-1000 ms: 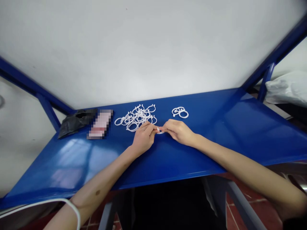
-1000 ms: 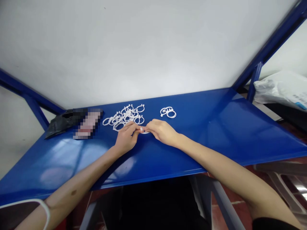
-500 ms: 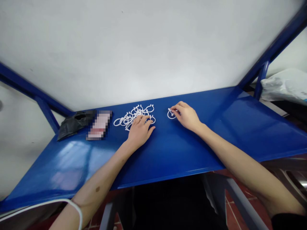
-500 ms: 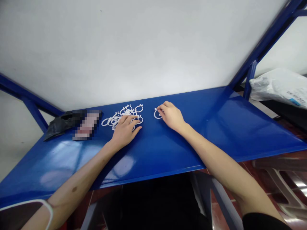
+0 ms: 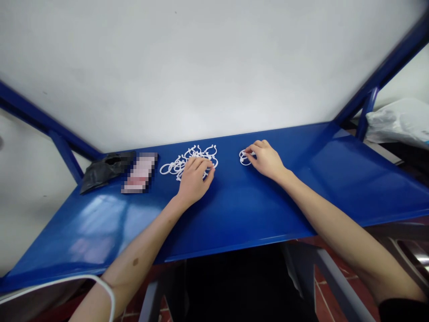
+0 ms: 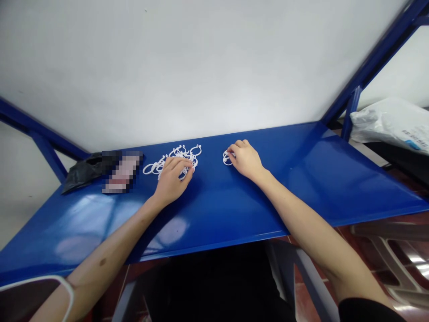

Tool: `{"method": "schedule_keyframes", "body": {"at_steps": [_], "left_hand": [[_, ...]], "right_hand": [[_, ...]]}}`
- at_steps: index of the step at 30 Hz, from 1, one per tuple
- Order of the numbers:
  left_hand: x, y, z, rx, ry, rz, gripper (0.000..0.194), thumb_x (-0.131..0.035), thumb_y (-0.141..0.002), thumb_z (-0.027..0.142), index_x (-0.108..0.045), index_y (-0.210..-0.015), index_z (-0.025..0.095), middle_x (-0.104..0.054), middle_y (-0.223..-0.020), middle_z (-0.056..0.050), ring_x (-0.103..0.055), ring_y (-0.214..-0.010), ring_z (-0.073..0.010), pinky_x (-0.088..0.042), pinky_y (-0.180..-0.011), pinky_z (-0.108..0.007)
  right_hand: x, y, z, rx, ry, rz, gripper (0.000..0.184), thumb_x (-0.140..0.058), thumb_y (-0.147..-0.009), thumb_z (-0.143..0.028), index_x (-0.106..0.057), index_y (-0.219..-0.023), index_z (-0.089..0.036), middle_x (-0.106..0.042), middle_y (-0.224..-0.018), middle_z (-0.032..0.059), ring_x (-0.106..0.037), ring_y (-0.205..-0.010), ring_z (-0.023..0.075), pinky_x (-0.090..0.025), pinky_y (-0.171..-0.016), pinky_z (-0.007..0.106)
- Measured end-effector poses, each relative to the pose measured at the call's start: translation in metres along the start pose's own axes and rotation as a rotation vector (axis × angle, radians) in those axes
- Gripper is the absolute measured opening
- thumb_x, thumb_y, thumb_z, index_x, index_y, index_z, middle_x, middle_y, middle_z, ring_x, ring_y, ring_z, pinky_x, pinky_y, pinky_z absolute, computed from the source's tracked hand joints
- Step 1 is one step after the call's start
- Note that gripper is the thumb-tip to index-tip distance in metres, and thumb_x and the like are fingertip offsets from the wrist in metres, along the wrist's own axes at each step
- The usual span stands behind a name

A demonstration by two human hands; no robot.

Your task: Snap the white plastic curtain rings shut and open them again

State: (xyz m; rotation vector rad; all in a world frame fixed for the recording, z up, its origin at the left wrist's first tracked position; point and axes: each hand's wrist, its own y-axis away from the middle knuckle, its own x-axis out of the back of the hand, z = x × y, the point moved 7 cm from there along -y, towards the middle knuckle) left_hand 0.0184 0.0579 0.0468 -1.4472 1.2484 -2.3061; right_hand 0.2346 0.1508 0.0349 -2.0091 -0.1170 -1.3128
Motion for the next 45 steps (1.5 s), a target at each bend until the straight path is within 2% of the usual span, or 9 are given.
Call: {"method": "schedule_keyframes", "body": {"at_steps": [6,10,14,23,27,31,34,38,45], "left_hand": [[0.005,0.0,0.005,-0.069,-0.024,0.034,0.007,-0.061,-0.094,0.018,-0.067,-0.098,0.021,-0.072,-0.101,-0.006,-0.062,-0.099,-0.0219,-0.05,-0.091,-0.041],[0.005,0.002,0.013,-0.157,-0.056,0.03,0.011,-0.063,-0.094,0.017,-0.068,-0.102,0.023,-0.073,-0.104,-0.006,-0.061,-0.099,-0.0218,-0.05,-0.088,-0.039],[0.002,0.005,0.024,-0.244,-0.103,0.004,0.011,-0.065,-0.093,0.018,-0.069,-0.101,0.024,-0.073,-0.105,-0.004,-0.061,-0.098,-0.0217,-0.049,-0.089,-0.039],[0.001,0.009,0.041,-0.371,-0.12,0.003,0.009,-0.066,-0.093,0.017,-0.068,-0.099,0.023,-0.073,-0.101,-0.003,-0.06,-0.096,-0.0204,-0.049,-0.087,-0.035],[0.0,0.009,0.037,-0.303,-0.101,0.0,0.01,-0.067,-0.093,0.023,-0.066,-0.104,0.024,-0.072,-0.102,-0.004,-0.062,-0.096,-0.0209,-0.049,-0.088,-0.036],[0.007,0.004,0.019,-0.088,-0.015,0.087,0.023,-0.064,-0.095,0.03,-0.061,-0.115,0.02,-0.069,-0.106,-0.009,-0.062,-0.1,-0.0228,-0.05,-0.09,-0.039],[0.005,0.002,0.007,0.006,0.05,0.022,0.013,-0.058,-0.099,0.029,-0.062,-0.107,0.02,-0.071,-0.095,-0.005,-0.063,-0.09,-0.0198,-0.051,-0.084,-0.035],[-0.002,0.003,0.003,0.005,0.149,-0.067,0.01,-0.056,-0.1,0.027,-0.064,-0.097,0.021,-0.07,-0.086,-0.002,-0.061,-0.081,-0.0165,-0.05,-0.074,-0.03],[0.003,0.005,0.017,-0.055,0.181,-0.028,0.01,-0.059,-0.097,0.017,-0.062,-0.088,0.02,-0.066,-0.076,0.0,-0.058,-0.075,-0.0151,-0.048,-0.068,-0.027]], "right_hand": [[0.01,0.001,-0.018,0.052,-0.047,0.044,0.021,-0.053,-0.099,-0.028,-0.072,-0.098,-0.02,-0.068,-0.096,0.0117,-0.056,-0.093,0.0284,-0.051,-0.081,0.045],[0.01,0.005,-0.049,0.106,-0.281,-0.005,0.022,-0.053,-0.101,-0.035,-0.069,-0.105,-0.021,-0.072,-0.1,0.0089,-0.061,-0.092,0.025,-0.051,-0.088,0.044],[0.0,0.011,-0.07,0.059,-0.581,-0.111,0.022,-0.055,-0.1,-0.036,-0.063,-0.113,-0.021,-0.073,-0.094,0.0049,-0.068,-0.083,0.0192,-0.053,-0.079,0.035],[-0.014,0.016,-0.074,-0.025,-0.846,-0.116,0.014,-0.06,-0.095,-0.03,-0.058,-0.106,-0.022,-0.072,-0.089,0.0014,-0.069,-0.079,0.0159,-0.056,-0.076,0.032],[-0.014,0.016,-0.075,-0.017,-0.841,-0.12,0.013,-0.06,-0.096,-0.028,-0.059,-0.107,-0.022,-0.072,-0.089,0.0014,-0.069,-0.079,0.0154,-0.056,-0.077,0.032],[-0.005,0.015,-0.076,0.049,-0.759,-0.064,0.012,-0.061,-0.096,-0.027,-0.061,-0.106,-0.02,-0.072,-0.09,0.0022,-0.068,-0.078,0.0146,-0.055,-0.075,0.03],[-0.001,0.016,-0.079,0.115,-0.707,-0.056,0.012,-0.062,-0.097,-0.026,-0.062,-0.106,-0.019,-0.072,-0.09,0.0028,-0.068,-0.078,0.0148,-0.054,-0.073,0.029],[0.001,0.019,-0.084,0.219,-0.639,-0.054,0.011,-0.059,-0.099,-0.023,-0.065,-0.106,-0.019,-0.073,-0.096,0.0055,-0.069,-0.086,0.0169,-0.054,-0.077,0.031],[0.005,0.026,-0.093,0.354,-0.591,0.002,0.016,-0.05,-0.103,-0.022,-0.066,-0.103,-0.019,-0.071,-0.093,0.007,-0.065,-0.087,0.0184,-0.056,-0.078,0.035]]}}
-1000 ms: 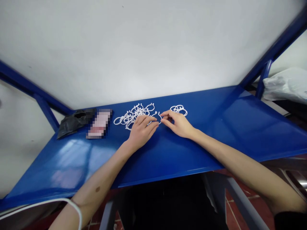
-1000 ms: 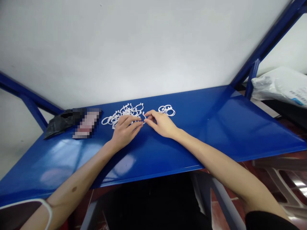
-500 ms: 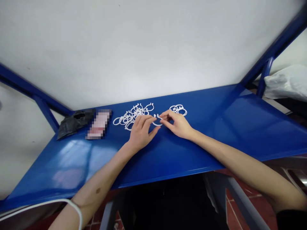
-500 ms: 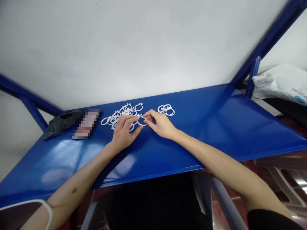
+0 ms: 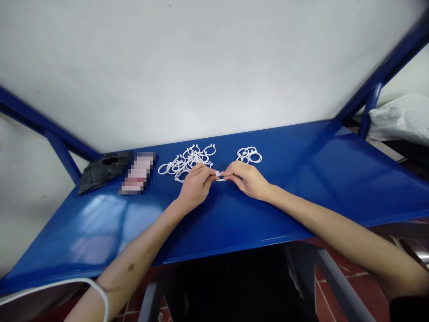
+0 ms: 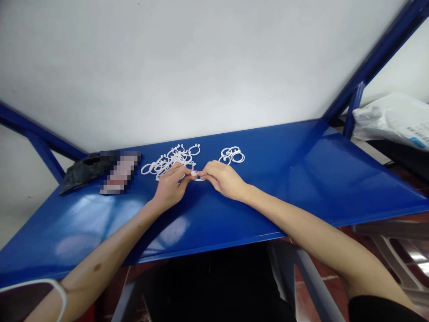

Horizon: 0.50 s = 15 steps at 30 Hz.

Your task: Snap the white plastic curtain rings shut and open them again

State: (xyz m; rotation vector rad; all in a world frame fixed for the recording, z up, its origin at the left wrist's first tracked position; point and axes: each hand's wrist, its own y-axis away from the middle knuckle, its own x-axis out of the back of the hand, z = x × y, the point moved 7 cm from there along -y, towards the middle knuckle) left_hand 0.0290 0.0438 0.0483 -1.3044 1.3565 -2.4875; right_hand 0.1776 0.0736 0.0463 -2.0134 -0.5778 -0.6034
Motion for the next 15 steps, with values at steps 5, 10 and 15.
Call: {"method": "schedule_keyframes", "body": {"at_steps": [5,10,15], "left_hand": [[0.001,0.002,0.008,-0.047,-0.017,0.002,0.016,-0.055,-0.097,0.012,-0.059,-0.084,0.02,-0.066,-0.075,0.0,-0.057,-0.075,-0.0161,-0.049,-0.069,-0.028],[-0.006,0.001,0.006,-0.03,-0.043,-0.059,0.015,-0.054,-0.099,0.019,-0.061,-0.086,0.021,-0.069,-0.079,-0.002,-0.059,-0.078,-0.0177,-0.05,-0.073,-0.031],[-0.007,-0.005,-0.006,0.059,-0.175,-0.123,0.017,-0.057,-0.099,0.031,-0.065,-0.109,0.019,-0.073,-0.099,-0.007,-0.061,-0.096,-0.0236,-0.052,-0.087,-0.039]], "right_hand": [[-0.002,0.003,-0.01,0.081,0.053,-0.039,0.025,-0.043,-0.106,-0.021,-0.067,-0.099,-0.018,-0.069,-0.091,0.0087,-0.062,-0.085,0.0184,-0.054,-0.075,0.034],[-0.005,0.002,-0.004,0.075,0.122,-0.103,0.025,-0.041,-0.106,-0.021,-0.066,-0.103,-0.018,-0.069,-0.093,0.009,-0.062,-0.086,0.0191,-0.053,-0.075,0.034],[0.014,-0.008,0.018,-0.043,0.236,-0.048,0.022,-0.045,-0.103,-0.02,-0.067,-0.105,-0.02,-0.069,-0.102,0.0089,-0.063,-0.093,0.0208,-0.053,-0.082,0.037]]}}
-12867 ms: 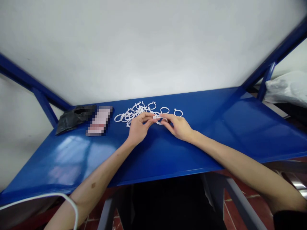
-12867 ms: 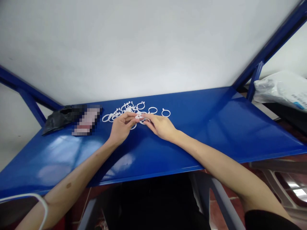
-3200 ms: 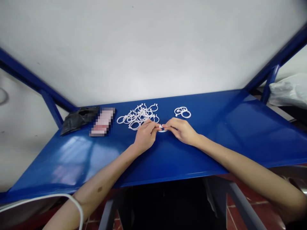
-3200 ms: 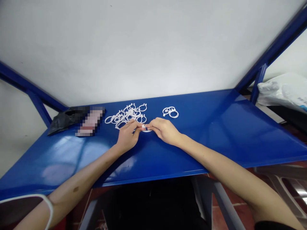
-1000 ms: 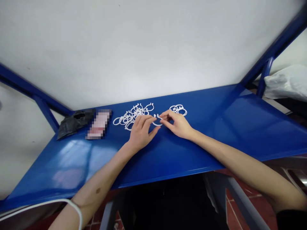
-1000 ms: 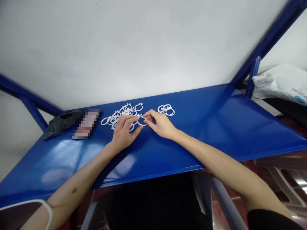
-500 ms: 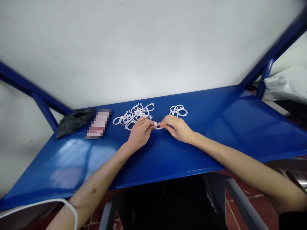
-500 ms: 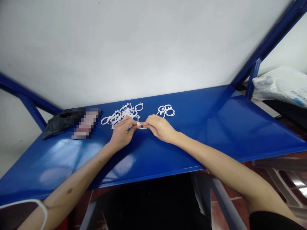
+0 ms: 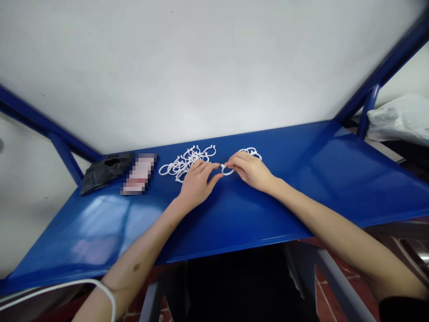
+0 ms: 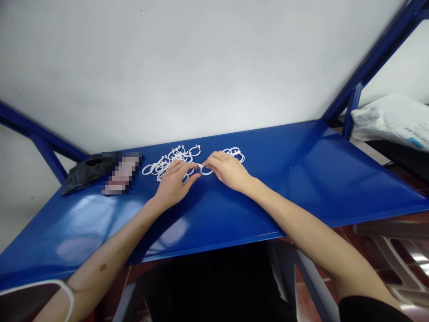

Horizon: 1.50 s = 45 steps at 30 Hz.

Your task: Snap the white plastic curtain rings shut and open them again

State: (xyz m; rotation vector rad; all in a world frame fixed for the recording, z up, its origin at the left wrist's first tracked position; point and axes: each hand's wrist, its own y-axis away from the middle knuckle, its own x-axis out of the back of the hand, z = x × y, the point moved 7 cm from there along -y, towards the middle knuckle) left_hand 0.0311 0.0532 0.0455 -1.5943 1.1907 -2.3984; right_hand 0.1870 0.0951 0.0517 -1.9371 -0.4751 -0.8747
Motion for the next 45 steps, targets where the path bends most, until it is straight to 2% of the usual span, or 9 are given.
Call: {"method": "schedule_keyframes", "body": {"at_steps": [3,6,9,13,19,27,36,41,45], "left_hand": [[-0.001,0.001,-0.016,0.068,-0.133,-0.057,0.025,-0.057,-0.098,0.03,-0.065,-0.118,0.018,-0.07,-0.112,-0.011,-0.058,-0.109,-0.0284,-0.049,-0.097,-0.045],[-0.006,0.006,-0.033,0.136,-0.214,-0.137,0.028,-0.057,-0.096,0.027,-0.066,-0.12,0.016,-0.066,-0.122,-0.014,-0.055,-0.115,-0.032,-0.047,-0.101,-0.049],[-0.009,0.009,-0.04,0.166,-0.229,-0.175,0.029,-0.055,-0.095,0.025,-0.068,-0.119,0.016,-0.065,-0.123,-0.014,-0.053,-0.117,-0.0327,-0.046,-0.104,-0.05],[-0.01,0.008,-0.04,0.175,-0.209,-0.189,0.024,-0.053,-0.096,0.025,-0.071,-0.111,0.018,-0.068,-0.117,-0.011,-0.053,-0.114,-0.0315,-0.046,-0.102,-0.049],[-0.007,0.008,-0.042,0.185,-0.184,-0.136,0.02,-0.053,-0.096,0.023,-0.072,-0.101,0.018,-0.07,-0.103,-0.011,-0.056,-0.105,-0.0301,-0.048,-0.095,-0.049],[0.002,0.007,-0.043,0.129,-0.131,0.017,0.011,-0.058,-0.092,0.016,-0.069,-0.092,0.021,-0.072,-0.092,-0.007,-0.057,-0.089,-0.0271,-0.047,-0.085,-0.045],[0.018,0.002,-0.027,0.115,-0.011,0.164,0.017,-0.064,-0.091,0.016,-0.06,-0.107,0.021,-0.072,-0.089,-0.002,-0.061,-0.09,-0.0221,-0.049,-0.083,-0.037],[0.02,0.001,-0.003,-0.046,0.018,0.183,0.01,-0.066,-0.092,0.019,-0.057,-0.097,0.022,-0.069,-0.086,0.0,-0.06,-0.085,-0.0182,-0.05,-0.079,-0.032],[0.012,0.005,0.014,-0.182,0.021,0.155,0.009,-0.065,-0.094,0.019,-0.057,-0.097,0.023,-0.07,-0.086,0.0,-0.061,-0.083,-0.0177,-0.049,-0.079,-0.033]], "right_hand": [[0.02,0.0,0.029,-0.171,0.085,0.076,0.017,-0.051,-0.1,-0.019,-0.068,-0.104,-0.021,-0.066,-0.106,0.0092,-0.063,-0.096,0.0217,-0.053,-0.083,0.036],[0.036,0.005,0.059,-0.342,0.159,0.098,0.013,-0.056,-0.096,-0.02,-0.07,-0.098,-0.019,-0.065,-0.101,0.0091,-0.063,-0.085,0.0206,-0.051,-0.076,0.035],[0.039,0.01,0.078,-0.44,0.193,0.04,0.012,-0.059,-0.094,-0.02,-0.071,-0.095,-0.018,-0.065,-0.094,0.0073,-0.061,-0.077,0.019,-0.049,-0.074,0.034],[0.035,0.014,0.085,-0.517,0.211,-0.008,0.013,-0.059,-0.093,-0.021,-0.071,-0.097,-0.019,-0.067,-0.093,0.0064,-0.062,-0.08,0.0191,-0.047,-0.073,0.033],[0.037,0.014,0.082,-0.511,0.283,0.038,0.015,-0.057,-0.092,-0.022,-0.071,-0.095,-0.019,-0.07,-0.093,0.0086,-0.062,-0.089,0.0245,-0.048,-0.077,0.037],[0.036,0.009,0.062,-0.359,0.287,0.145,0.017,-0.055,-0.095,-0.027,-0.07,-0.094,-0.02,-0.068,-0.09,0.0102,-0.058,-0.088,0.0264,-0.049,-0.077,0.041],[-0.004,0.001,0.014,-0.15,0.037,-0.042,0.017,-0.057,-0.099,-0.03,-0.069,-0.107,-0.019,-0.07,-0.099,0.009,-0.062,-0.092,0.023,-0.051,-0.084,0.039],[-0.013,0.0,0.002,-0.233,-0.198,-0.087,0.025,-0.056,-0.101,-0.035,-0.067,-0.114,-0.017,-0.072,-0.097,0.0067,-0.065,-0.084,0.0182,-0.051,-0.076,0.032],[-0.017,0.001,-0.001,-0.308,-0.352,-0.082,0.021,-0.056,-0.1,-0.036,-0.067,-0.106,-0.019,-0.073,-0.088,0.0028,-0.064,-0.074,0.0148,-0.048,-0.069,0.028]]}}
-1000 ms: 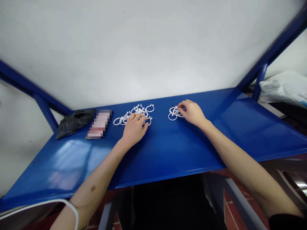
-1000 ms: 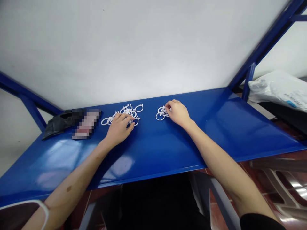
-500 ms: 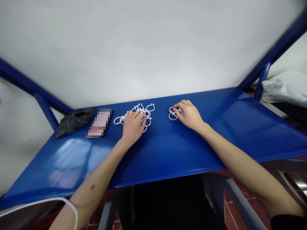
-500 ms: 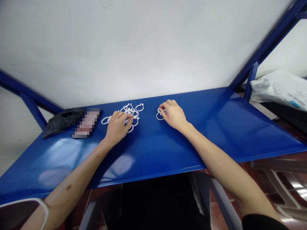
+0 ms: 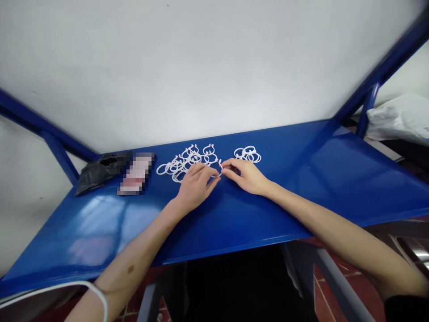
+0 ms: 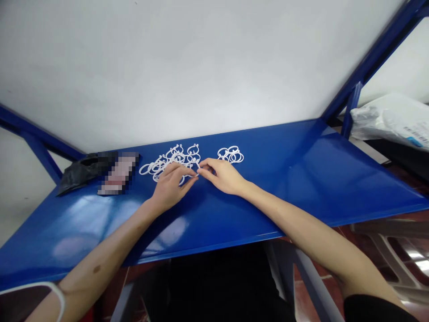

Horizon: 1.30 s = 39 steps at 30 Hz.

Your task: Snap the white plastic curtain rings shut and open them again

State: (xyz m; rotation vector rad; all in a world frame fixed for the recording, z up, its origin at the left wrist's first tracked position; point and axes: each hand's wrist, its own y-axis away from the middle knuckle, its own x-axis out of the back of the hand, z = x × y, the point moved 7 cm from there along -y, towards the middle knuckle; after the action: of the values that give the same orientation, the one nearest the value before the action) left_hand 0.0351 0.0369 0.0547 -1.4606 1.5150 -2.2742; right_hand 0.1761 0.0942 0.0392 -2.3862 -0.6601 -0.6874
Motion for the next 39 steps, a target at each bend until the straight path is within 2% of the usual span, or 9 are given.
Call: {"method": "schedule_keyframes", "body": {"at_steps": [3,5,10,14,17,21,25,31,39], "left_hand": [[-0.007,0.002,0.01,-0.06,0.013,-0.045,0.01,-0.065,-0.094,0.02,-0.058,-0.099,0.024,-0.071,-0.089,-0.001,-0.062,-0.085,-0.0181,-0.049,-0.08,-0.034],[-0.007,0.002,0.011,-0.031,0.012,-0.031,0.011,-0.066,-0.093,0.021,-0.059,-0.101,0.024,-0.071,-0.095,-0.003,-0.063,-0.09,-0.0193,-0.05,-0.083,-0.035],[0.002,0.001,-0.006,0.209,-0.003,0.086,0.017,-0.064,-0.094,0.024,-0.061,-0.11,0.022,-0.066,-0.106,-0.008,-0.062,-0.1,-0.0229,-0.051,-0.088,-0.04],[-0.006,0.005,-0.027,0.404,0.147,0.029,0.013,-0.062,-0.096,0.023,-0.062,-0.108,0.022,-0.07,-0.098,-0.004,-0.065,-0.084,-0.0165,-0.054,-0.076,-0.032],[-0.012,0.009,-0.034,0.458,0.218,-0.015,0.012,-0.063,-0.096,0.025,-0.065,-0.108,0.021,-0.071,-0.094,-0.002,-0.067,-0.076,-0.0141,-0.055,-0.071,-0.029],[-0.011,0.008,-0.029,0.404,0.23,-0.017,0.01,-0.06,-0.098,0.025,-0.067,-0.104,0.022,-0.072,-0.094,-0.003,-0.067,-0.078,-0.0144,-0.055,-0.072,-0.029],[-0.009,0.006,-0.02,0.33,0.235,-0.005,0.007,-0.063,-0.096,0.023,-0.066,-0.103,0.022,-0.072,-0.094,-0.003,-0.065,-0.079,-0.0149,-0.054,-0.072,-0.03],[-0.001,0.004,-0.008,0.283,0.188,0.082,0.004,-0.063,-0.097,0.025,-0.064,-0.096,0.021,-0.068,-0.082,0.0,-0.062,-0.073,-0.0136,-0.05,-0.067,-0.028],[0.001,0.001,0.006,0.158,0.102,0.076,0.007,-0.056,-0.099,0.021,-0.062,-0.097,0.021,-0.069,-0.081,-0.001,-0.06,-0.077,-0.0161,-0.051,-0.072,-0.03]], "right_hand": [[-0.003,0.001,0.0,-0.011,-0.065,0.001,0.018,-0.056,-0.099,-0.034,-0.066,-0.099,-0.019,-0.071,-0.083,0.0013,-0.064,-0.071,0.0138,-0.048,-0.067,0.027],[-0.002,0.001,-0.001,-0.004,-0.075,0.018,0.017,-0.056,-0.098,-0.033,-0.065,-0.098,-0.019,-0.07,-0.082,0.0011,-0.063,-0.07,0.0136,-0.049,-0.067,0.027],[0.006,0.001,-0.004,0.047,0.01,0.06,0.018,-0.057,-0.098,-0.034,-0.067,-0.099,-0.019,-0.07,-0.084,0.0025,-0.063,-0.072,0.0144,-0.048,-0.067,0.028],[0.008,0.001,-0.007,0.081,0.067,0.054,0.019,-0.057,-0.099,-0.033,-0.069,-0.101,-0.019,-0.071,-0.087,0.0035,-0.063,-0.074,0.0152,-0.048,-0.069,0.028],[0.007,0.002,-0.009,0.095,0.079,0.034,0.019,-0.057,-0.099,-0.032,-0.07,-0.102,-0.019,-0.072,-0.088,0.0038,-0.065,-0.076,0.0158,-0.048,-0.07,0.028],[0.004,0.003,-0.009,0.116,0.086,0.026,0.019,-0.057,-0.1,-0.032,-0.07,-0.104,-0.02,-0.074,-0.092,0.0046,-0.067,-0.08,0.017,-0.05,-0.072,0.029],[0.001,0.005,-0.008,0.124,0.102,0.044,0.017,-0.057,-0.099,-0.031,-0.071,-0.098,-0.02,-0.075,-0.092,0.0047,-0.067,-0.079,0.0171,-0.05,-0.073,0.03],[-0.001,0.009,-0.012,0.167,0.157,0.066,0.017,-0.056,-0.1,-0.027,-0.07,-0.096,-0.02,-0.074,-0.09,0.0047,-0.068,-0.081,0.0176,-0.051,-0.074,0.03],[-0.002,0.013,-0.009,0.125,0.207,0.066,0.019,-0.055,-0.101,-0.028,-0.071,-0.096,-0.021,-0.075,-0.091,0.004,-0.069,-0.084,0.0183,-0.051,-0.076,0.03]]}}
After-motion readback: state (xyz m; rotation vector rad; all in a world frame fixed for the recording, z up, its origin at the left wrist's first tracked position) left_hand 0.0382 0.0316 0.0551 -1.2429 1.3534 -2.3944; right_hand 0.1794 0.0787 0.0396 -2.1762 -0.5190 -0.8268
